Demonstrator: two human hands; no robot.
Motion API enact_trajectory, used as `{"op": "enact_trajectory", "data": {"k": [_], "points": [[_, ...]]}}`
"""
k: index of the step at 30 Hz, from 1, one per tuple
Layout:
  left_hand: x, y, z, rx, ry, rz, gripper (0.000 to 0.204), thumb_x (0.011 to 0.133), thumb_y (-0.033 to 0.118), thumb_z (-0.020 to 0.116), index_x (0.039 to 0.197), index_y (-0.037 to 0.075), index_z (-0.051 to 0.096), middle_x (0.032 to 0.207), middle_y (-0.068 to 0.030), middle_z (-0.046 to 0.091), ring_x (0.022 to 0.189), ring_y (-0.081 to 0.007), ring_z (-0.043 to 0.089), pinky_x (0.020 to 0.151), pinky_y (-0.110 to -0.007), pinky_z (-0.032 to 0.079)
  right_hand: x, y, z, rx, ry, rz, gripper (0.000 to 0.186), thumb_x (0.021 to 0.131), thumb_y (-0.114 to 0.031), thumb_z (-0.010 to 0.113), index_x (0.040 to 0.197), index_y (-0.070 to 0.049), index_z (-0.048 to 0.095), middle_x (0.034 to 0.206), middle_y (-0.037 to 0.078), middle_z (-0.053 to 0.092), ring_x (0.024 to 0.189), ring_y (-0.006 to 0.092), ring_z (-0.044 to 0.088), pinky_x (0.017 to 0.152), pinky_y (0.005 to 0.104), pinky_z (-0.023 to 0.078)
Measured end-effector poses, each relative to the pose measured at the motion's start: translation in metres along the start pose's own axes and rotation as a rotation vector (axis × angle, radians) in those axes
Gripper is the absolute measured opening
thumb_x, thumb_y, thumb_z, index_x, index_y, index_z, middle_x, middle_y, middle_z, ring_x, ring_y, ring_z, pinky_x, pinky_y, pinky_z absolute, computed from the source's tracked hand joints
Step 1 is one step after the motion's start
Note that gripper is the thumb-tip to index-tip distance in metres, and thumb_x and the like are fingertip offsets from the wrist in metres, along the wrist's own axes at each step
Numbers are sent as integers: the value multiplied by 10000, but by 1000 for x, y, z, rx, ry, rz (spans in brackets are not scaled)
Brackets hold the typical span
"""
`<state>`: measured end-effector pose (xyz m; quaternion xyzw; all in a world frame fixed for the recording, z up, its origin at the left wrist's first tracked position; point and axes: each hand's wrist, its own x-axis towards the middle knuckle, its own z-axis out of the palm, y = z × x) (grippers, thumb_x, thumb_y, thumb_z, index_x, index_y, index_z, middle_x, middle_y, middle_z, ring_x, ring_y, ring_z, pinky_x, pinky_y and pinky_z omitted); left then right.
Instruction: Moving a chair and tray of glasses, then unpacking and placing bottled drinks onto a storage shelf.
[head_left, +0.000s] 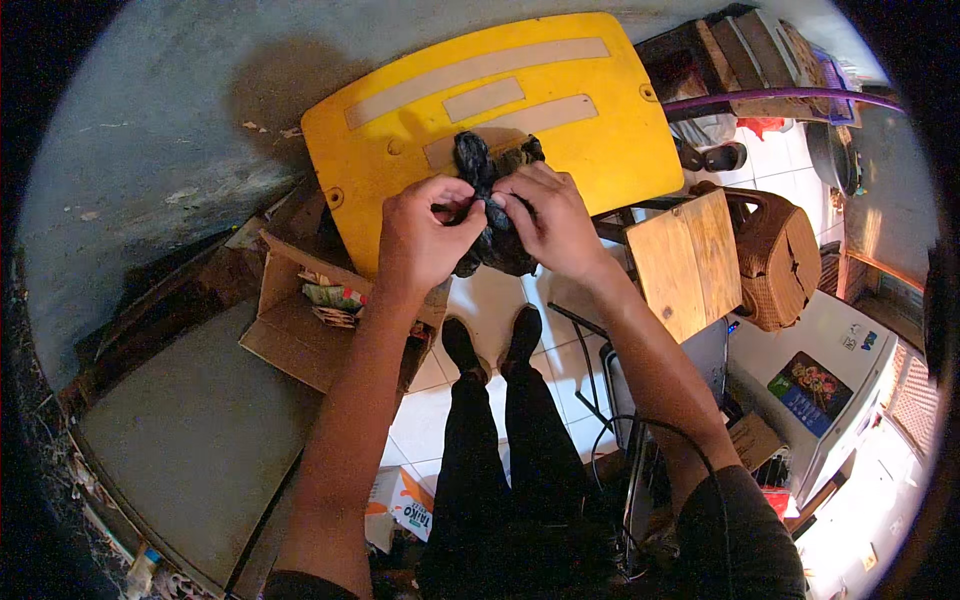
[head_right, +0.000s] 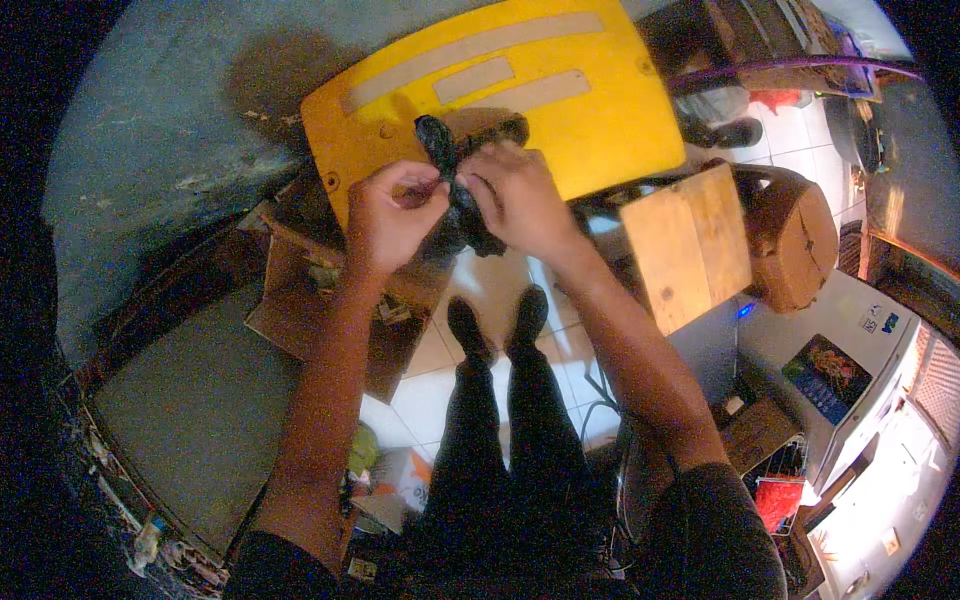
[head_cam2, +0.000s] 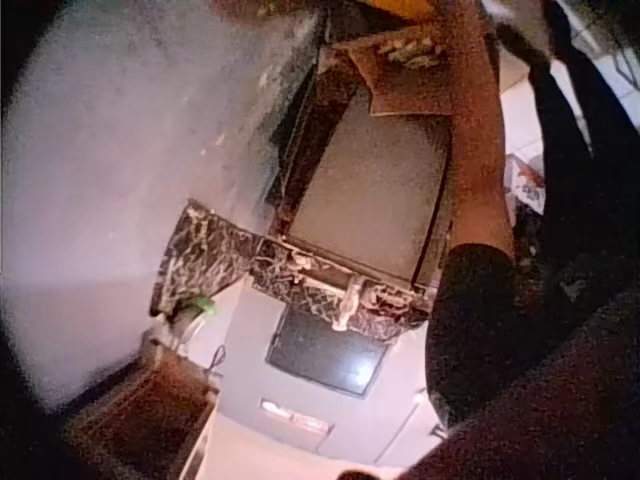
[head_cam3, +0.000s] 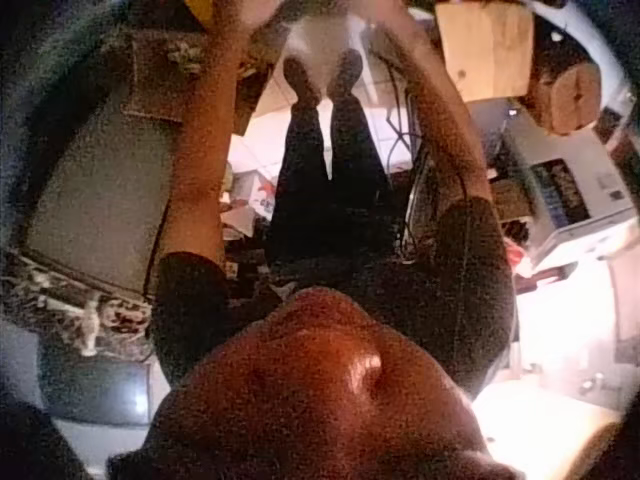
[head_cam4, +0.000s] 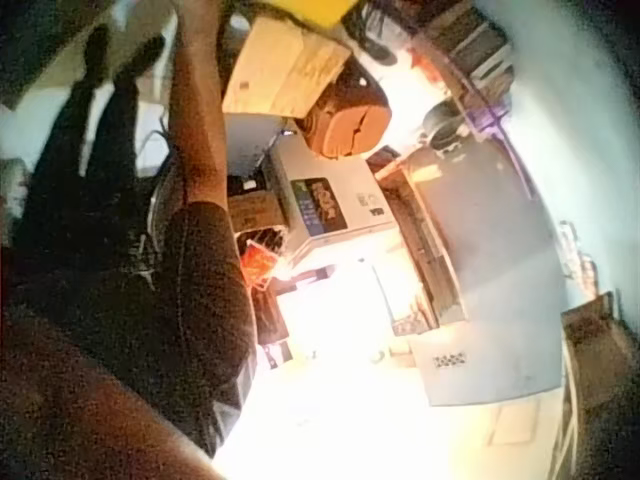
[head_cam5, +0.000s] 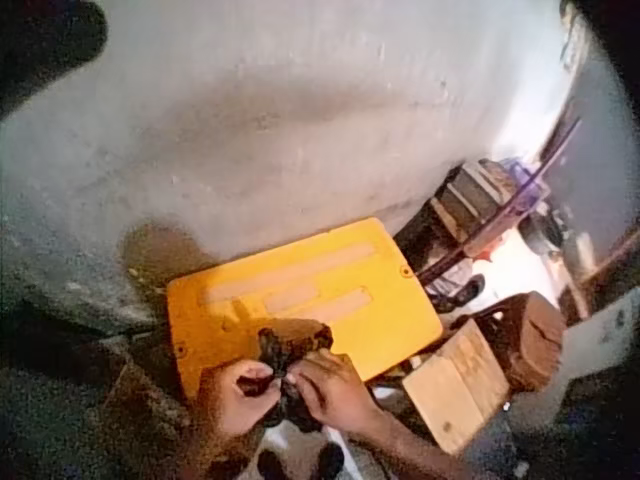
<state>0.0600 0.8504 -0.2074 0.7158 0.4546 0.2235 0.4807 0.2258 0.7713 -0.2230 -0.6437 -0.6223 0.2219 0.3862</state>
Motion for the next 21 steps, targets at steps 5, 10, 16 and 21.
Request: {"op": "enact_trajectory", "data": {"k": [5,10,16,21], "points": [[-3,-5,10,32,98,66,161,753,51,766,870,-17,679,802,-107,721,730,-157,701,683,-278,555,-3,1,5,-126,19,-66,70,862,-127,632,918,-88,647,890,94,621,887,304,574,749,433,409],[-10,-10,13,-59,128,-6,166,797,48,743,950,-3,700,866,-77,723,758,-134,667,726,-275,542,-2,0,6,-132,63,-93,70,857,-113,646,914,-75,654,880,75,626,859,278,575,752,396,392],[-6,-10,12,30,31,27,158,798,57,723,939,13,669,826,-84,702,749,-134,655,709,-289,533,-11,4,9,-111,34,-93,94,850,-149,645,914,-81,652,862,91,600,869,293,573,754,423,400],[0,-20,3,178,-65,148,201,752,43,719,885,29,569,737,-122,599,676,-263,616,610,-380,499,-6,9,12,194,23,-17,56,877,-56,655,915,-24,630,856,93,640,825,270,605,747,349,453]]}}
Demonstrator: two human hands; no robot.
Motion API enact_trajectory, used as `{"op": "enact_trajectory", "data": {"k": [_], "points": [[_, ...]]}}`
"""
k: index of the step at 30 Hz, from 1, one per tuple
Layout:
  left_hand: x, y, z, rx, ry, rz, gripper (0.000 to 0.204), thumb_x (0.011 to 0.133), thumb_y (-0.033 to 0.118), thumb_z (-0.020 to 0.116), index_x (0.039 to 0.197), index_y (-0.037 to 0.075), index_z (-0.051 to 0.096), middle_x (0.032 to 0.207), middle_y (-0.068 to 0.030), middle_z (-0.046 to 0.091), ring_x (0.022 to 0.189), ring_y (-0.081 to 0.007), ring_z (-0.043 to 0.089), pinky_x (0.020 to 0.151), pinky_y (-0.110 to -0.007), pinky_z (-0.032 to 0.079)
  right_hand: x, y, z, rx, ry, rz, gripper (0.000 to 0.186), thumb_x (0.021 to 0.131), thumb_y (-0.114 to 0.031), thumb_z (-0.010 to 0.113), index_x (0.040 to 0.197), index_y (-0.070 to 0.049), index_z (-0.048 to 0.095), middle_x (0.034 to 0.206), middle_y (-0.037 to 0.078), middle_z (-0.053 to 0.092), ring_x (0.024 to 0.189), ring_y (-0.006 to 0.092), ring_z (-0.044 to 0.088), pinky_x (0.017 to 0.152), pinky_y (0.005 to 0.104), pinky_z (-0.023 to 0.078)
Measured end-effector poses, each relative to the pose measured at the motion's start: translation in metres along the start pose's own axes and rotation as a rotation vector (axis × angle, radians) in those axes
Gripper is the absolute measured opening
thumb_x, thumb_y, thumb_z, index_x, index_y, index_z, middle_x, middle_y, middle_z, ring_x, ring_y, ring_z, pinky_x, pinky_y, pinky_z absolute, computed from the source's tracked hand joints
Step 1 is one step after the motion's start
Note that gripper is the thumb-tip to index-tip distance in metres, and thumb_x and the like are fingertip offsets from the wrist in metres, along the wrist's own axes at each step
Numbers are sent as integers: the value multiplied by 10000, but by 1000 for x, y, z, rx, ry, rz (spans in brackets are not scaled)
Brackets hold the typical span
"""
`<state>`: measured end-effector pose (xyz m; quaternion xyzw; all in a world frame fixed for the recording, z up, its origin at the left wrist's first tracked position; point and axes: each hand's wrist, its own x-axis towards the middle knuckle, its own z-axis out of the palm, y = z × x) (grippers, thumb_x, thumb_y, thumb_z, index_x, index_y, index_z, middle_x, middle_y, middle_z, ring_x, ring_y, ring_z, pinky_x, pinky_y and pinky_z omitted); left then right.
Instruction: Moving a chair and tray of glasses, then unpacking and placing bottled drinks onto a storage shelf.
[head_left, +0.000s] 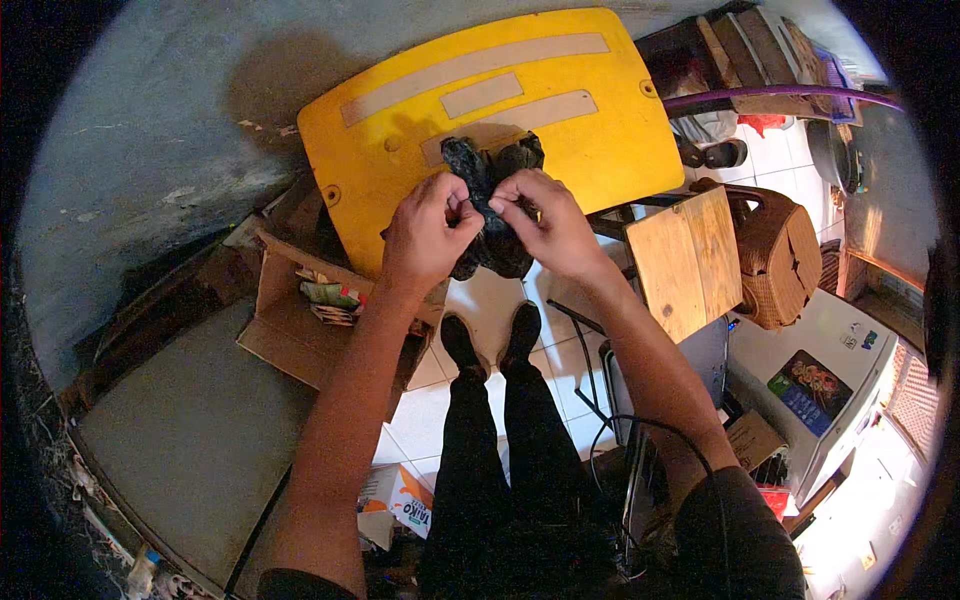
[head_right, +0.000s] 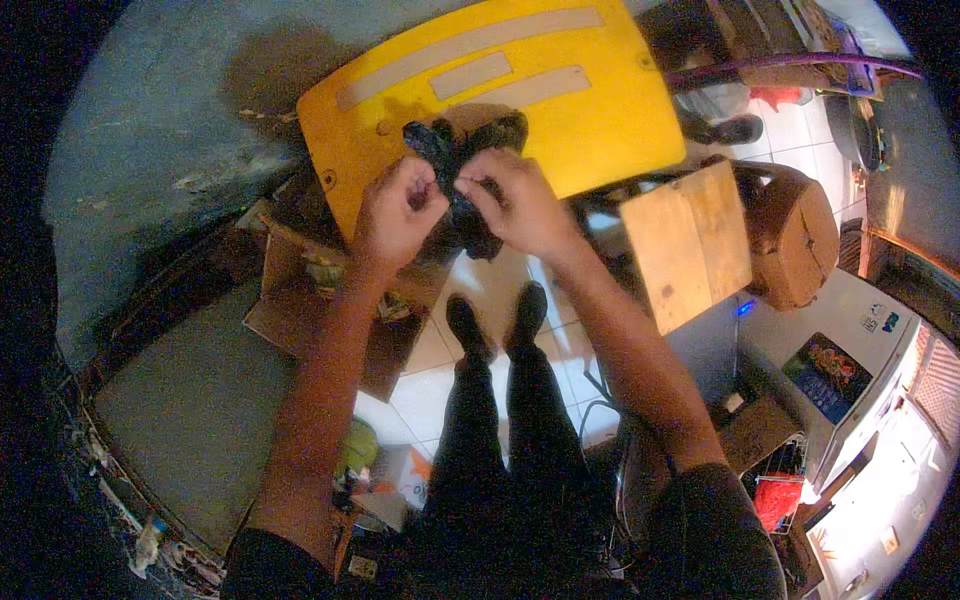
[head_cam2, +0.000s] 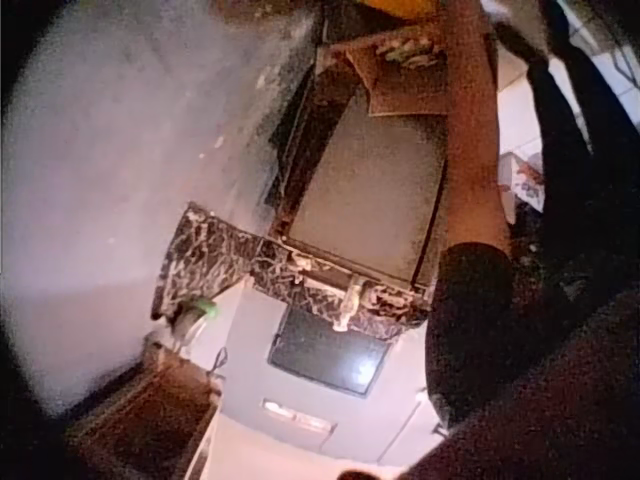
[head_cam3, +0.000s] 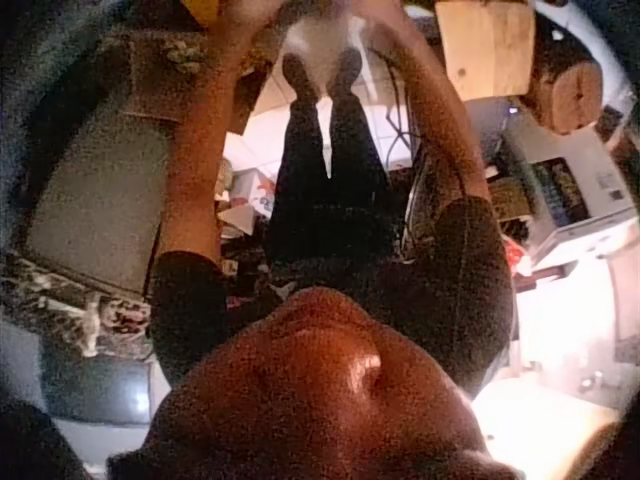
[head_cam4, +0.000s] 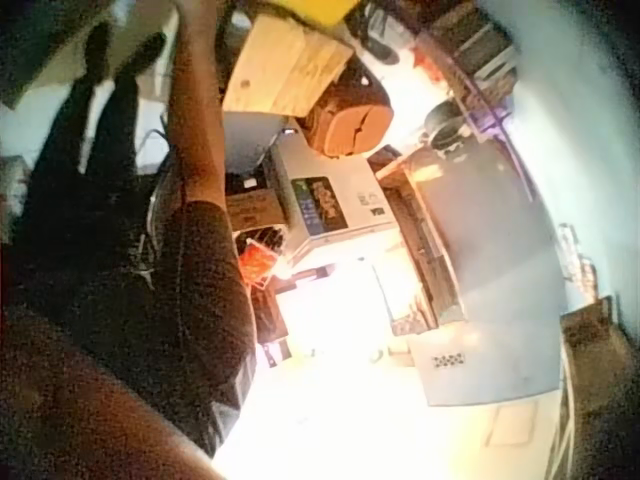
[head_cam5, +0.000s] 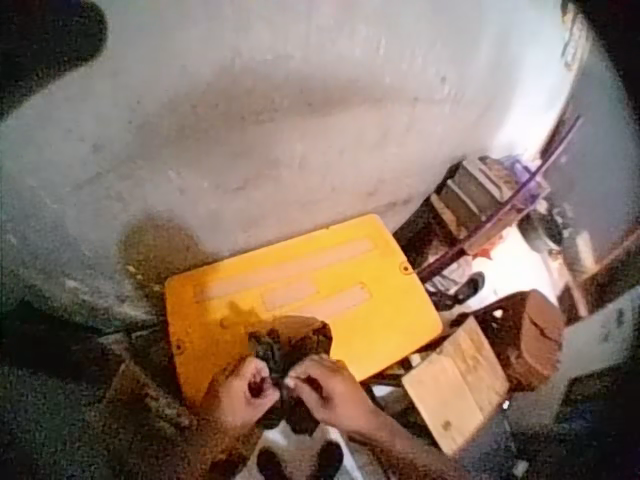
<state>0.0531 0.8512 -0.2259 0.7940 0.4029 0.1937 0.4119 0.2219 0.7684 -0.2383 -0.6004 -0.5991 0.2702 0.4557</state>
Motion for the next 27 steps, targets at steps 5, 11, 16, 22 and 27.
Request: {"op": "enact_trajectory", "data": {"k": [5,11,16,22,27], "points": [[3,-5,-2,28,49,63,224,756,52,712,919,39,559,766,-110,589,714,-274,608,674,-397,499,2,4,1,203,-14,202,90,925,-83,654,930,-10,601,813,46,614,782,118,575,713,255,449],[3,-7,-1,-302,74,64,287,778,101,760,987,24,578,850,-123,664,793,-266,655,768,-358,510,3,6,-6,333,-51,253,103,927,-70,656,989,-26,586,840,-11,579,817,75,547,741,232,438],[-10,-23,-9,-250,-181,23,282,773,196,797,964,42,658,863,-116,678,868,-282,653,809,-376,486,-3,14,-15,292,-139,149,291,820,-138,771,1007,-16,583,934,78,605,882,176,585,807,306,471],[5,-23,-13,-63,-475,98,269,792,321,773,908,86,713,839,-56,642,915,-259,601,857,-401,364,1,17,-26,-316,-380,-225,465,624,-157,825,1072,-187,703,1104,84,631,1125,319,541,945,446,432],[11,-15,-26,139,-432,322,225,824,293,738,893,82,700,905,-54,622,932,-262,583,838,-400,364,13,26,-30,-440,-484,-293,424,612,-176,813,1019,-193,697,1042,36,624,1065,273,542,861,416,425]]}}
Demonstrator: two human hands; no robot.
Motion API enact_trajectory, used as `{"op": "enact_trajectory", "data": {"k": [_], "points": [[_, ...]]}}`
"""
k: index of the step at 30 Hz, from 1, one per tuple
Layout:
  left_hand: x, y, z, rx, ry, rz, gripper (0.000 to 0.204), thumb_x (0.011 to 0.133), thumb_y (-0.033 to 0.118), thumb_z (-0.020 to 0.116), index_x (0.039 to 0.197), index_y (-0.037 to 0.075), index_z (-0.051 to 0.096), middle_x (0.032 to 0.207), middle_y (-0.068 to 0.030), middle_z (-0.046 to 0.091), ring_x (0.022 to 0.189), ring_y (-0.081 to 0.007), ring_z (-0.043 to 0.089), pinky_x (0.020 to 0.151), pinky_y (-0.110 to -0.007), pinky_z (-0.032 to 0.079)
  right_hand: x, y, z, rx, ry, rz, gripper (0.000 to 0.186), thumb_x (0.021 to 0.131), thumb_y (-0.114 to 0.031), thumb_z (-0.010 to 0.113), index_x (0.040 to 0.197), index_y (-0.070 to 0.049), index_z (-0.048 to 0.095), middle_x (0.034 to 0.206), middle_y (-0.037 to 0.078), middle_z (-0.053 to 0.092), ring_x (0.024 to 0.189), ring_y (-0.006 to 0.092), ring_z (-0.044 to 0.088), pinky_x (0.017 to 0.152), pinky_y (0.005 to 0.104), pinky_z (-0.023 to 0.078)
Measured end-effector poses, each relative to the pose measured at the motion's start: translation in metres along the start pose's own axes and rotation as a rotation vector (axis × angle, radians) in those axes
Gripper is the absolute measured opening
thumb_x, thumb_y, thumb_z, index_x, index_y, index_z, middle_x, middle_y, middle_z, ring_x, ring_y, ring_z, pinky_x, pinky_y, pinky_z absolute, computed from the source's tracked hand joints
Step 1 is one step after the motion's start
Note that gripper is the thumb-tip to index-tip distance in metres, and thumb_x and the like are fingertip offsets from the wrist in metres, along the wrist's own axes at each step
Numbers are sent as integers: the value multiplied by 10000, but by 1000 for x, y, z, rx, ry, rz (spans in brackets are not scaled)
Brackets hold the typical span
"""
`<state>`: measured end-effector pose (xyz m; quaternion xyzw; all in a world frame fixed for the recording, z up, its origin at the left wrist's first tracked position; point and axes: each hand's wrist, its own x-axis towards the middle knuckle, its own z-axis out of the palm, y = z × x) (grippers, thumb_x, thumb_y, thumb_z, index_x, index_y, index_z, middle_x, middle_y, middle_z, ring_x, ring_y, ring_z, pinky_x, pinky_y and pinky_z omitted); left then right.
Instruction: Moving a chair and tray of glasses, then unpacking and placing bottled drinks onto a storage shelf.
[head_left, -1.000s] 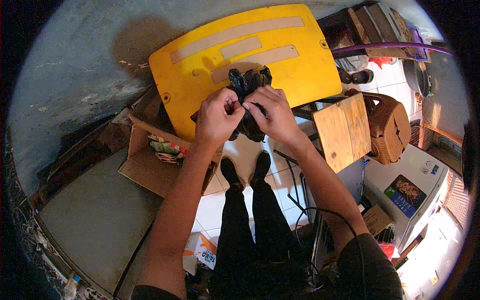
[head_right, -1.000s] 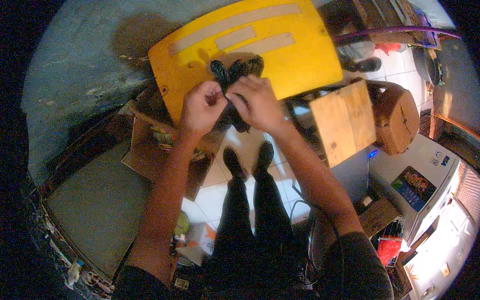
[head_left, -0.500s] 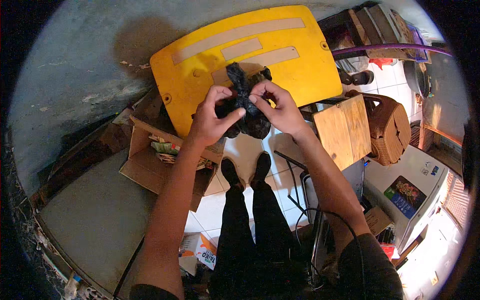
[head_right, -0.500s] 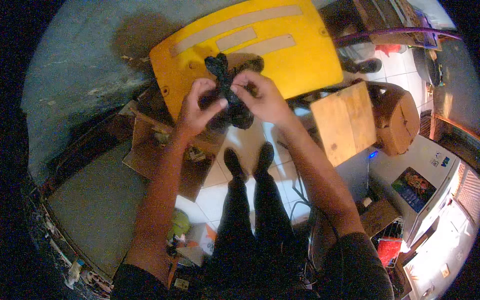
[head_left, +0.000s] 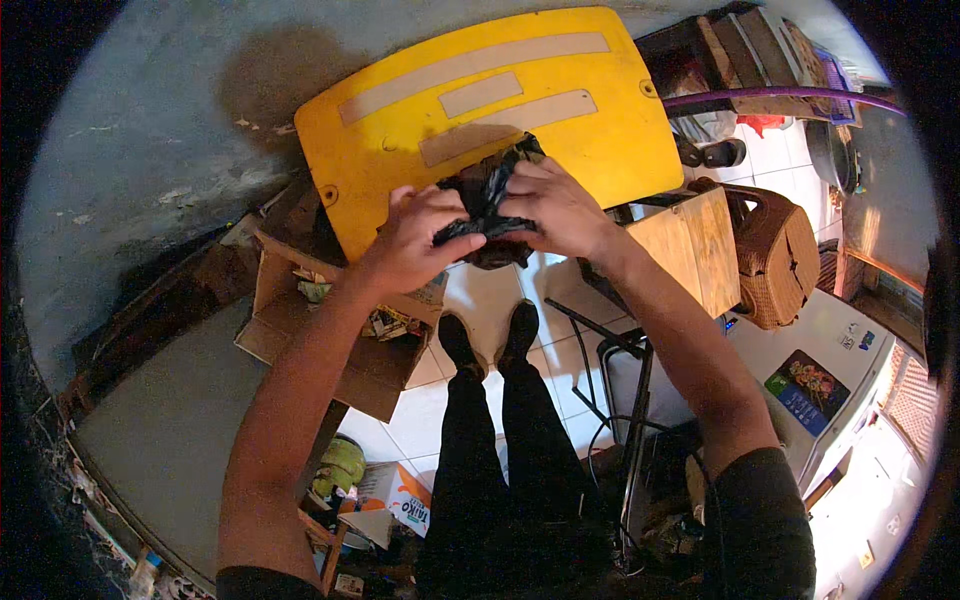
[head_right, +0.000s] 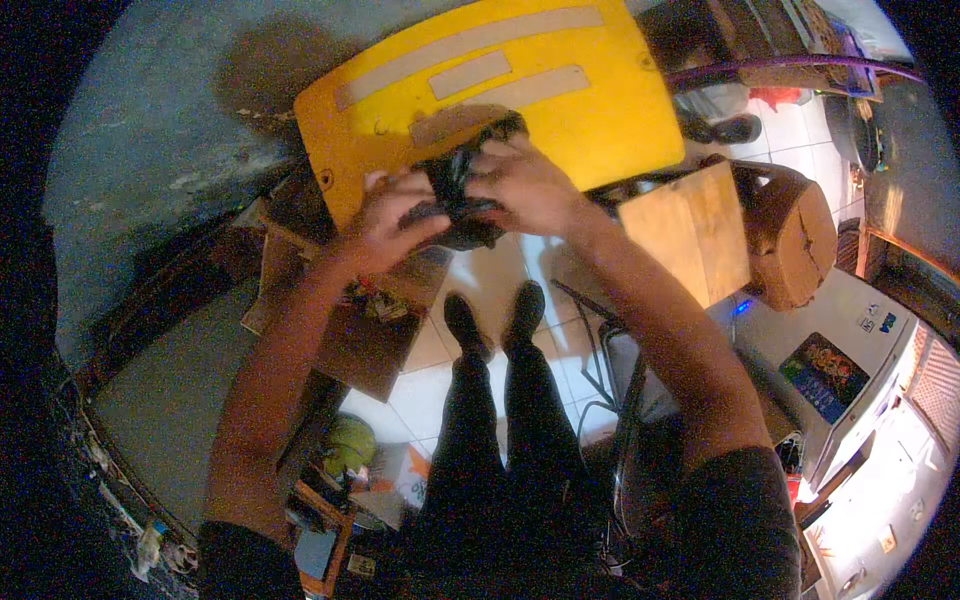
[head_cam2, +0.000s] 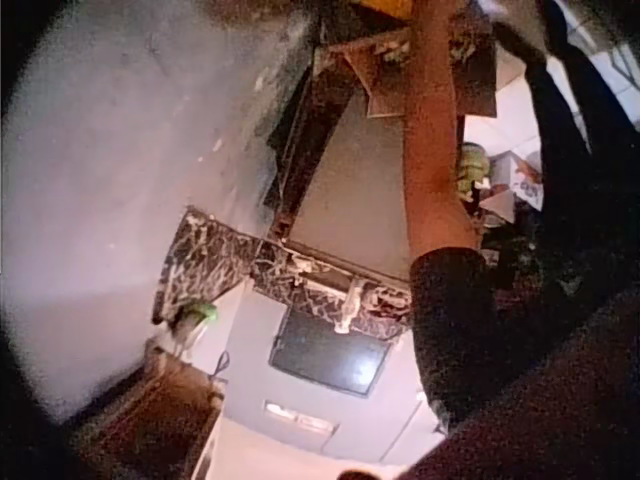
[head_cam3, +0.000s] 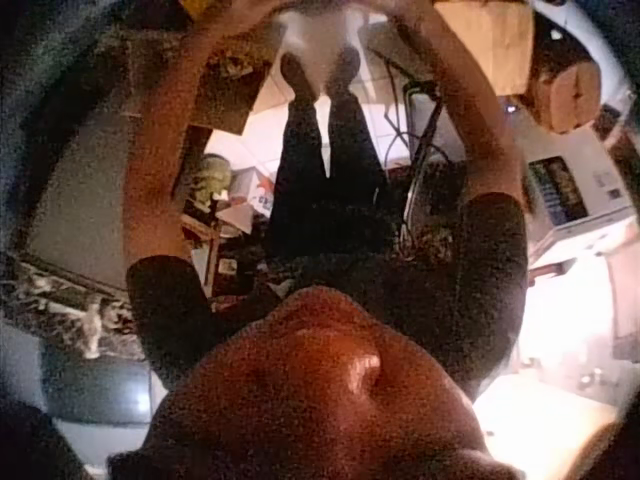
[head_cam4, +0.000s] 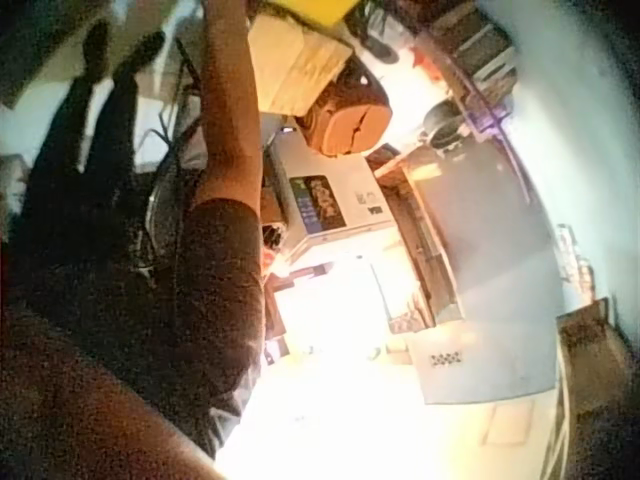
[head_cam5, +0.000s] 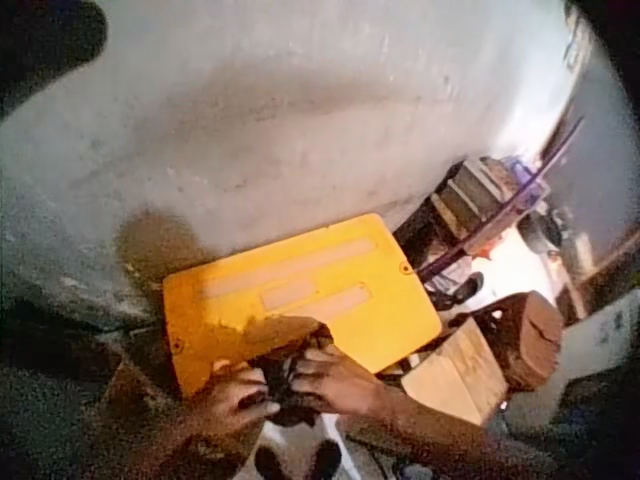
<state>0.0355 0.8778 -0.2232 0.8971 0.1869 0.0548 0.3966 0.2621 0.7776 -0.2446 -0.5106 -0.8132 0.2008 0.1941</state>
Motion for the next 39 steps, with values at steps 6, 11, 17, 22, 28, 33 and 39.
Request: {"op": "enact_trajectory", "data": {"k": [6,11,17,22,28,33,39], "points": [[-6,11,14,-226,121,40,306,856,315,704,968,37,642,940,-112,613,943,-325,543,837,-424,405,1,11,-2,-79,96,-63,355,586,-184,804,906,-148,656,984,26,593,1018,262,544,812,404,416],[-15,12,32,-90,140,-328,498,824,359,762,1133,16,576,1076,-155,629,1027,-316,595,920,-406,460,2,7,5,-36,116,-3,360,559,-173,794,882,-125,641,950,26,554,999,260,535,801,399,409],[-6,20,32,-538,91,-503,465,800,338,792,1102,39,603,1044,-64,635,999,-161,568,913,-330,459,-4,26,4,-241,19,13,337,540,-161,764,862,-158,665,959,-11,558,1037,221,516,828,379,400],[-11,13,50,-430,60,-415,428,767,456,790,841,64,636,752,-62,603,927,-273,561,838,-416,422,4,35,1,-332,-38,-17,278,570,-169,749,833,-194,663,964,-18,565,1017,205,525,813,376,416],[-11,23,27,-252,250,-78,339,783,374,777,809,54,665,808,-78,613,900,-284,564,823,-391,406,-3,28,5,32,193,-10,343,594,-104,735,920,-130,631,1026,48,582,991,257,552,803,409,440],[-22,5,1,-358,36,-376,338,802,394,748,797,62,680,861,-110,618,861,-301,561,834,-396,390,-6,-26,-2,520,-10,38,532,811,-351,716,1263,-108,579,1214,109,636,1226,308,529,1119,461,333],[-23,7,-27,213,-124,46,295,768,409,764,804,121,710,775,-83,610,893,-277,576,900,-456,349,-11,7,-25,174,-227,-66,403,731,-485,760,957,-162,680,1031,82,671,1037,308,577,921,469,390]]}}
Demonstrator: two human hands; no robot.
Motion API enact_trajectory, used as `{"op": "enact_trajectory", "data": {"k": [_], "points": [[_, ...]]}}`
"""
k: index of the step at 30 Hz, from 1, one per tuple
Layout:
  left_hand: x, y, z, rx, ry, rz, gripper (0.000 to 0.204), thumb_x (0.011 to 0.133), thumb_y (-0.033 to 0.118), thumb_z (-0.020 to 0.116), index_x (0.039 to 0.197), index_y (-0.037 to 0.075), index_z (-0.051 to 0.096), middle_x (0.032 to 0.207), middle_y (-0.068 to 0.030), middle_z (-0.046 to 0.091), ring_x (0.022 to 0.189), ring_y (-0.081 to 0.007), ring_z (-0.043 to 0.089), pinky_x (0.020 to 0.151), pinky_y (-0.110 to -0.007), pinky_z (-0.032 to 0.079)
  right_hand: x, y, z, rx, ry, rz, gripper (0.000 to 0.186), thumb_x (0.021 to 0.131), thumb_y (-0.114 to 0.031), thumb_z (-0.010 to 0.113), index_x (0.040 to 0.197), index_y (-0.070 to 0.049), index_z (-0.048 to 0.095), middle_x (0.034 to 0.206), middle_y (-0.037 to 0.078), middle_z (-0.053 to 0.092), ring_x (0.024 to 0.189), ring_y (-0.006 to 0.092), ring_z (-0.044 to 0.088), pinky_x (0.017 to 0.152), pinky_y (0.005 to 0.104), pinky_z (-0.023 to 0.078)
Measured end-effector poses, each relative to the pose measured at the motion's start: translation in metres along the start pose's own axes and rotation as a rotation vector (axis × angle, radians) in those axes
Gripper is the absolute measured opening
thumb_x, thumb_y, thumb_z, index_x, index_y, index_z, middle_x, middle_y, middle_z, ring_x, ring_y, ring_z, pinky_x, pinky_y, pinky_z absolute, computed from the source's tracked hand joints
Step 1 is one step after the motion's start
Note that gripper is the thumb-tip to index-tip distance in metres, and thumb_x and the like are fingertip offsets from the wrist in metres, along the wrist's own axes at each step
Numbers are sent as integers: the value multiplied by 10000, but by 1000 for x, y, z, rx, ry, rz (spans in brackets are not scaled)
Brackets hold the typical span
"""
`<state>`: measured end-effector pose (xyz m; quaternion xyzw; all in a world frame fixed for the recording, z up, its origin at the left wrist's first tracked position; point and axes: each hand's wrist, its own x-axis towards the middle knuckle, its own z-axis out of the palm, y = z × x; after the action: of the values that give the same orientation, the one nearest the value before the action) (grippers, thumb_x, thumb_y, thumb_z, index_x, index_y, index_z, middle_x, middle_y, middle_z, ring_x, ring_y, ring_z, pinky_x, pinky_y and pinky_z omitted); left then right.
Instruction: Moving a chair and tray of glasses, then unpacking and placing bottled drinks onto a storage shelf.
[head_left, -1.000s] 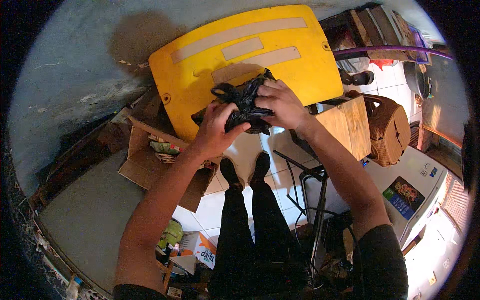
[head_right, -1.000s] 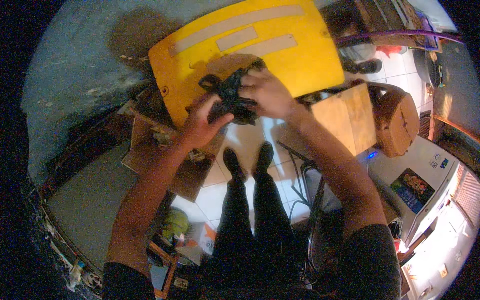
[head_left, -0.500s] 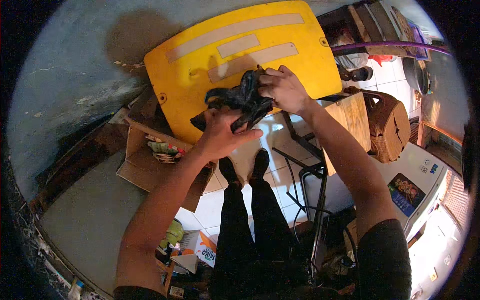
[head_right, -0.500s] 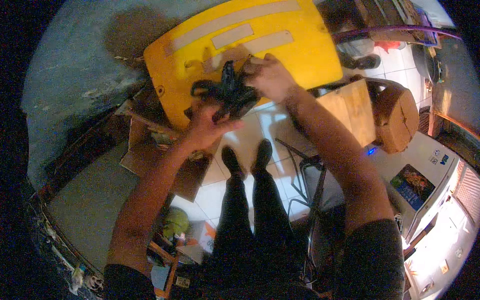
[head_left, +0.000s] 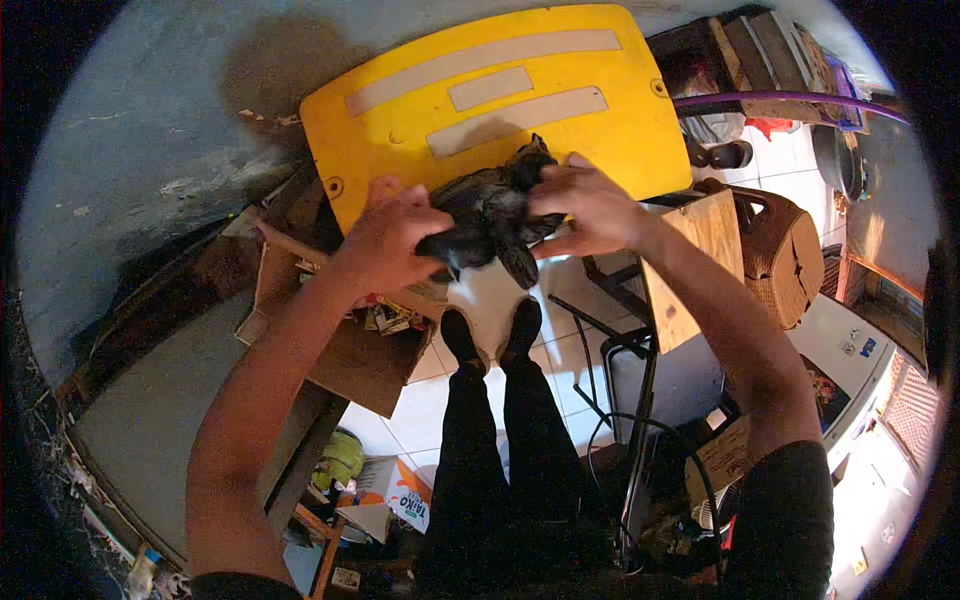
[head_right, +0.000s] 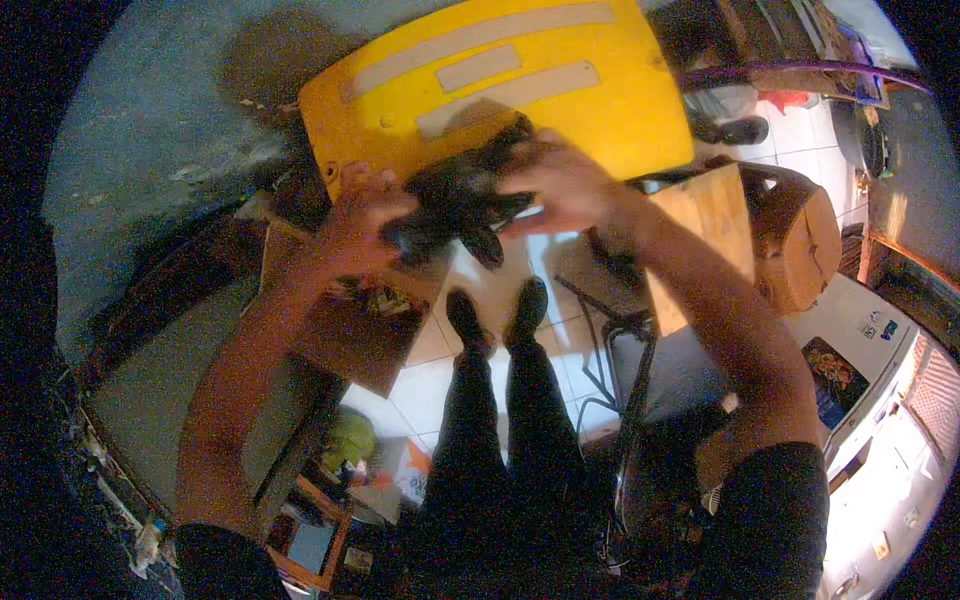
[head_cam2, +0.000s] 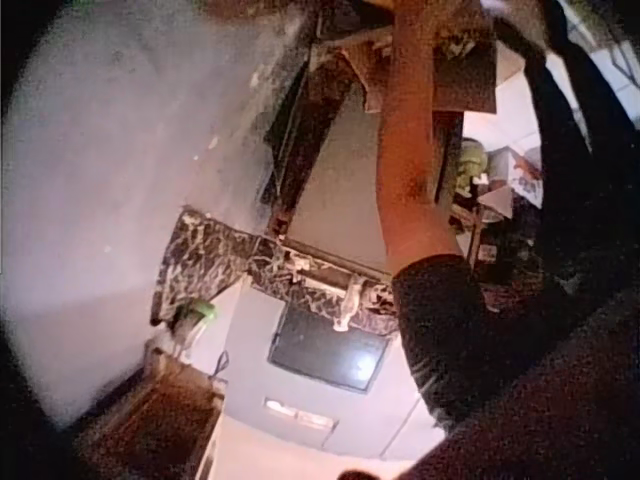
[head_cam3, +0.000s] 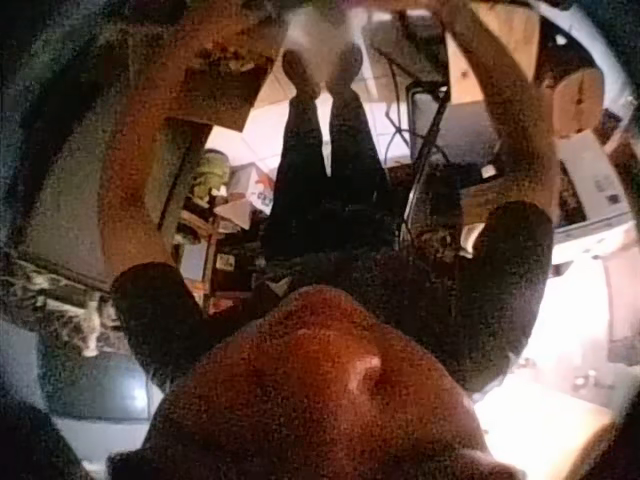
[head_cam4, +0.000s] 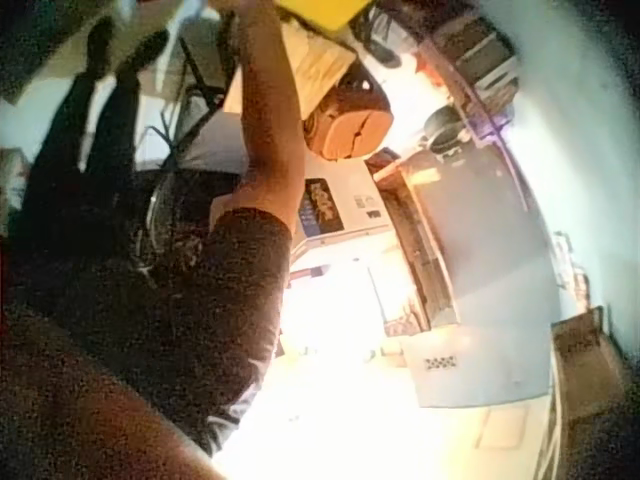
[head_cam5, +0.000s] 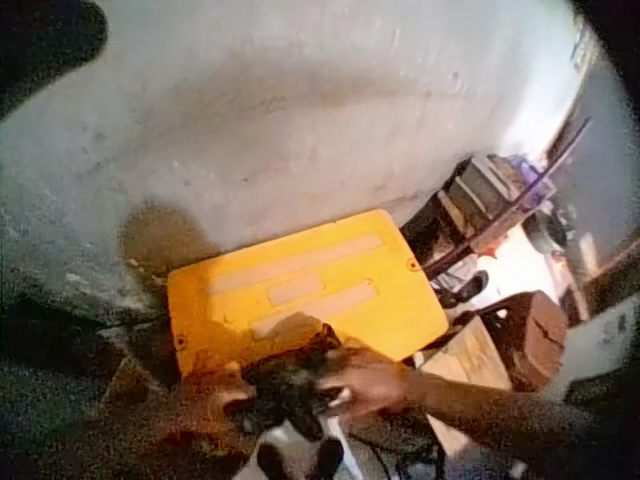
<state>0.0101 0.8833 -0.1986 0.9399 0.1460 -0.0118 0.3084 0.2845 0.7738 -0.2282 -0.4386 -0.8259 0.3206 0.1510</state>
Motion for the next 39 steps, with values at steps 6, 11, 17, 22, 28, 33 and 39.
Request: {"op": "enact_trajectory", "data": {"k": [6,11,17,22,28,33,39], "points": [[-2,-23,9,403,166,35,294,727,390,777,804,110,734,904,-59,692,1001,-265,572,1025,-510,320,-11,20,-6,-356,147,87,341,745,-529,734,853,-209,685,891,-37,625,981,196,540,820,421,346],[8,-12,4,317,133,-230,306,816,362,699,750,67,746,826,-113,702,1070,-300,553,1074,-513,272,-1,-6,-2,-364,322,-7,349,741,-511,739,779,-177,644,848,-33,548,888,190,496,782,417,321],[14,25,15,655,39,-277,239,789,245,639,780,34,751,804,-169,692,1104,-329,549,1123,-549,206,-17,-48,35,-344,229,262,321,785,-486,710,903,-188,682,1012,-22,578,1001,206,519,882,489,363],[16,42,11,423,120,-324,279,730,154,659,972,14,655,864,-147,673,1070,-333,556,1093,-522,264,-13,-68,66,-318,325,479,348,791,-390,729,1067,-201,635,1077,-3,579,1026,216,535,885,501,354],[45,31,17,43,133,-166,354,726,130,690,1058,91,573,973,-90,641,963,-310,602,922,-473,380,-14,-80,76,-170,459,522,266,762,-295,767,976,-190,648,1033,-24,584,947,206,561,819,470,345],[59,-1,42,483,88,-27,293,751,111,669,1036,113,600,970,-54,621,1034,-273,578,818,-436,416,-9,-78,81,-36,588,489,332,685,-291,828,966,-205,675,1119,-16,597,1015,196,556,828,454,342],[52,-5,45,212,208,-100,225,813,124,623,1032,75,610,952,-87,599,1008,-318,549,855,-452,388,-27,-54,92,-65,680,517,375,672,-300,832,1005,-206,687,1139,1,602,1065,250,542,861,433,346]]}}
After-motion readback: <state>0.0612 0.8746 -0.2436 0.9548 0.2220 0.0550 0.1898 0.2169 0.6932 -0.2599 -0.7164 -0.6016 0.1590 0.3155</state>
